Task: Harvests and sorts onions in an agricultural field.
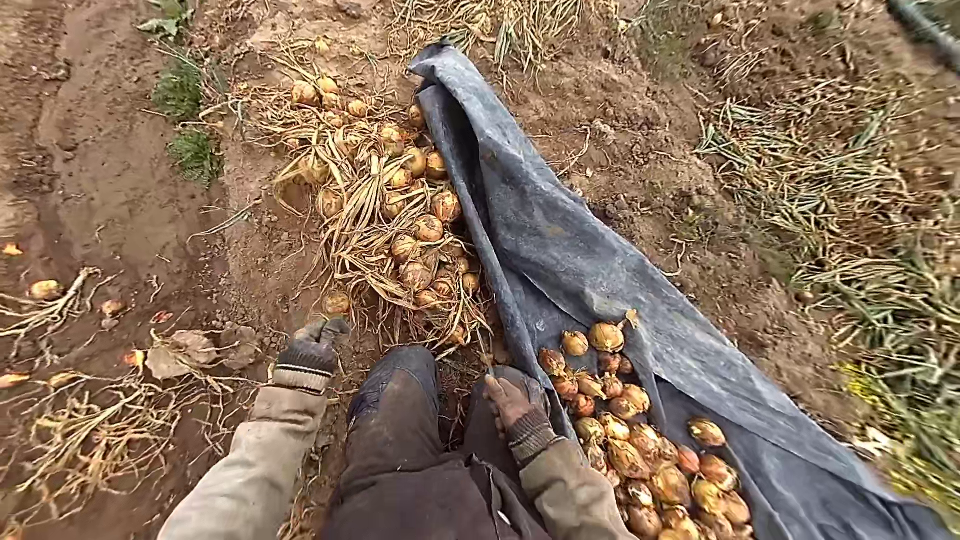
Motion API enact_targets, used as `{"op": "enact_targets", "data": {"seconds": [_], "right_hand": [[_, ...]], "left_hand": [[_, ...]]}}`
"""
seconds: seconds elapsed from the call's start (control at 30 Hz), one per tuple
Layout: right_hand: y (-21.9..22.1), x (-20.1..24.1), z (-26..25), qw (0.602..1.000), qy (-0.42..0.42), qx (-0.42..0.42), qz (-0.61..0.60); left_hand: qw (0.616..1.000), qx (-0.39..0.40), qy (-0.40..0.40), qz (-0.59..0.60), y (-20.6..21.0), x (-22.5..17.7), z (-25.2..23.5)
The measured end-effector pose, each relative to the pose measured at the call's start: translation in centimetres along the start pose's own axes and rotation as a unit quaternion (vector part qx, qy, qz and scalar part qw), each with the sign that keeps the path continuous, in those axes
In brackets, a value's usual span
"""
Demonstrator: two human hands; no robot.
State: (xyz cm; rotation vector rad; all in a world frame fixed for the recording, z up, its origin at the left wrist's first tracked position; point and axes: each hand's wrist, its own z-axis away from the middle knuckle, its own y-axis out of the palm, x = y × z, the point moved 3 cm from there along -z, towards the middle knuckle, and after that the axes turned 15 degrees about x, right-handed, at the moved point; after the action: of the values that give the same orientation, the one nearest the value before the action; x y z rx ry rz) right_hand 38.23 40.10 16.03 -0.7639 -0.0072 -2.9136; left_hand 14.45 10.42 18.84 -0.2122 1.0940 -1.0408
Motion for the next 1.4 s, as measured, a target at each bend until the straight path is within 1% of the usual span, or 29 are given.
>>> {"op": "enact_targets", "data": {"seconds": [0.03,0.07,0.1,0.17,0.2,0.27,0.3,0.33,0.37,0.4,0.43,0.47,0.5,0.53,0.57,0.63,0.73,0.83,0.93,1.07,1.13,1.2,1.27,1.33,1.4], "right_hand": [[0.7,0.7,0.2,1.000,-0.019,0.009,0.016],[1.5,1.1,0.3,0.999,-0.037,0.019,0.024],[2.4,1.1,0.3,0.998,-0.056,0.023,0.029],[3.5,0.6,0.8,0.996,-0.080,0.035,0.035],[3.6,0.3,1.1,0.995,-0.086,0.041,0.037],[3.6,-1.4,1.8,0.996,-0.079,0.042,0.027],[3.6,-2.3,2.2,0.997,-0.070,0.040,0.018],[3.4,-3.0,2.5,0.997,-0.063,0.035,0.008],[3.2,-3.6,2.6,0.998,-0.054,0.031,0.000],[2.9,-4.1,2.6,0.999,-0.044,0.025,-0.010],[2.7,-4.5,2.6,0.999,-0.034,0.018,-0.021],[2.5,-4.8,2.6,0.999,-0.023,0.014,-0.031],[2.4,-5.0,2.6,0.999,-0.011,0.012,-0.039],[2.4,-5.1,2.6,0.999,-0.002,0.010,-0.045],[2.3,-5.0,2.6,0.999,0.003,0.009,-0.046],[2.3,-4.4,2.5,0.999,0.013,0.014,-0.035],[2.0,-3.9,1.8,0.999,0.027,0.027,0.005],[2.5,-2.8,0.6,0.997,0.019,0.037,0.057],[3.1,0.1,0.2,0.991,-0.009,0.030,0.128],[5.0,5.7,1.2,0.979,-0.057,0.025,0.196],[6.4,7.6,2.0,0.972,-0.114,0.020,0.204],[7.4,8.6,3.1,0.961,-0.189,0.018,0.198],[7.7,8.9,4.8,0.952,-0.234,0.035,0.195],[7.7,8.2,5.7,0.944,-0.267,0.015,0.194],[7.7,7.1,6.4,0.947,-0.267,-0.001,0.179]], "left_hand": [[1.000,0.011,0.020,0.001,0.3,-1.0,2.1],[1.000,0.017,0.022,-0.011,0.6,-1.3,3.6],[0.999,0.011,0.004,-0.030,0.6,-0.8,4.7],[0.994,-0.051,-0.075,-0.059,-0.4,1.6,5.3],[0.985,-0.095,-0.123,-0.074,-1.4,3.6,4.9],[0.950,-0.165,-0.235,-0.120,-3.4,8.5,3.2],[0.937,-0.184,-0.264,-0.139,-4.1,10.1,2.5],[0.937,-0.190,-0.260,-0.137,-4.8,10.3,1.8],[0.947,-0.182,-0.230,-0.130,-4.9,9.8,0.7],[0.962,-0.155,-0.188,-0.124,-4.4,8.7,-0.6],[0.975,-0.109,-0.154,-0.121,-3.4,7.7,-2.4],[0.981,-0.053,-0.147,-0.119,-2.2,6.7,-4.3],[0.981,-0.004,-0.158,-0.113,-1.0,6.1,-6.3],[0.979,0.025,-0.174,-0.103,0.1,6.2,-8.4],[0.978,0.036,-0.185,-0.088,1.2,6.8,-10.5],[0.977,0.021,-0.205,-0.048,2.6,7.8,-13.4],[0.978,-0.010,-0.211,-0.004,3.8,8.4,-14.9],[0.982,-0.034,-0.183,0.014,3.2,7.7,-12.4],[0.990,-0.042,-0.132,0.023,2.4,5.0,-6.9],[0.999,0.021,-0.002,0.037,2.3,-0.9,3.4],[0.995,0.057,0.056,0.053,3.3,-3.7,8.1],[0.991,0.090,0.091,0.044,4.4,-5.9,11.7],[0.988,0.097,0.115,0.034,5.4,-7.5,14.1],[0.986,0.085,0.139,0.022,6.1,-8.2,15.1],[0.985,0.067,0.158,-0.026,6.5,-8.4,15.2]]}}
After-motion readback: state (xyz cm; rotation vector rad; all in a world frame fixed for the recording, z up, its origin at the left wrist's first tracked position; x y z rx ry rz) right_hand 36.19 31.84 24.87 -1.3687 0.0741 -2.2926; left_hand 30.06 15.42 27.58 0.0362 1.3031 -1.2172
